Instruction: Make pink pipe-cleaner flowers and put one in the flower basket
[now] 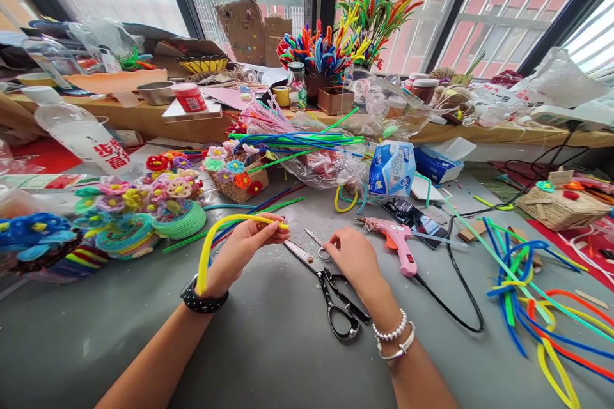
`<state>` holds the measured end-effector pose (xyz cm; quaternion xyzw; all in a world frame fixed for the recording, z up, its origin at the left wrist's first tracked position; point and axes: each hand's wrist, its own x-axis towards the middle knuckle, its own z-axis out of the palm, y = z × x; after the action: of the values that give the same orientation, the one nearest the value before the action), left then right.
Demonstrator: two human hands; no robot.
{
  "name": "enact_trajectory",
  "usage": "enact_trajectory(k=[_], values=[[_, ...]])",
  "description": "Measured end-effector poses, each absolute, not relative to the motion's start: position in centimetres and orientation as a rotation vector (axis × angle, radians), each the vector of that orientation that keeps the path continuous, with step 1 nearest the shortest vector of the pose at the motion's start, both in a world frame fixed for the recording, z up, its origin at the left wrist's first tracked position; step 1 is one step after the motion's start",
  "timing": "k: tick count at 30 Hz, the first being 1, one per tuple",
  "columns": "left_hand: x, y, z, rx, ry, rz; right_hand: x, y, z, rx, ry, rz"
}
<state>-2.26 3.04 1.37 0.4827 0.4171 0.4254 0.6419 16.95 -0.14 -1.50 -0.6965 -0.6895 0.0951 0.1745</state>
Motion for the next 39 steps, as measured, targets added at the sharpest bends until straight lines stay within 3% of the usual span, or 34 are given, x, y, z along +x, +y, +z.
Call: enact_trajectory(k=[6,16,23,34,39], values=[[-2.4,3.1,1.4,1.167,0.999,0.989,15.0,-0.9,-1.6,-2.213,-1.985,0.161],[-3.0,3.1,1.5,1.192,0.910,1.031,16.0,-0.4,-1.2,-2.231,-1.946,0.435],[-3.3,3.3,1.7,1.012,0.757,1.047,16.1,0.0,-1.3,-2.242,-1.862,0.421],[-3.5,3.2,2.3,0.781,0.663,1.022,15.7,-0.2,-0.7,-1.862,-1.647,0.407],[-3.7,2.8,2.5,0.687,0.476,1.031,15.7,-0.3,-0.7,-1.626,-1.506,0.594]])
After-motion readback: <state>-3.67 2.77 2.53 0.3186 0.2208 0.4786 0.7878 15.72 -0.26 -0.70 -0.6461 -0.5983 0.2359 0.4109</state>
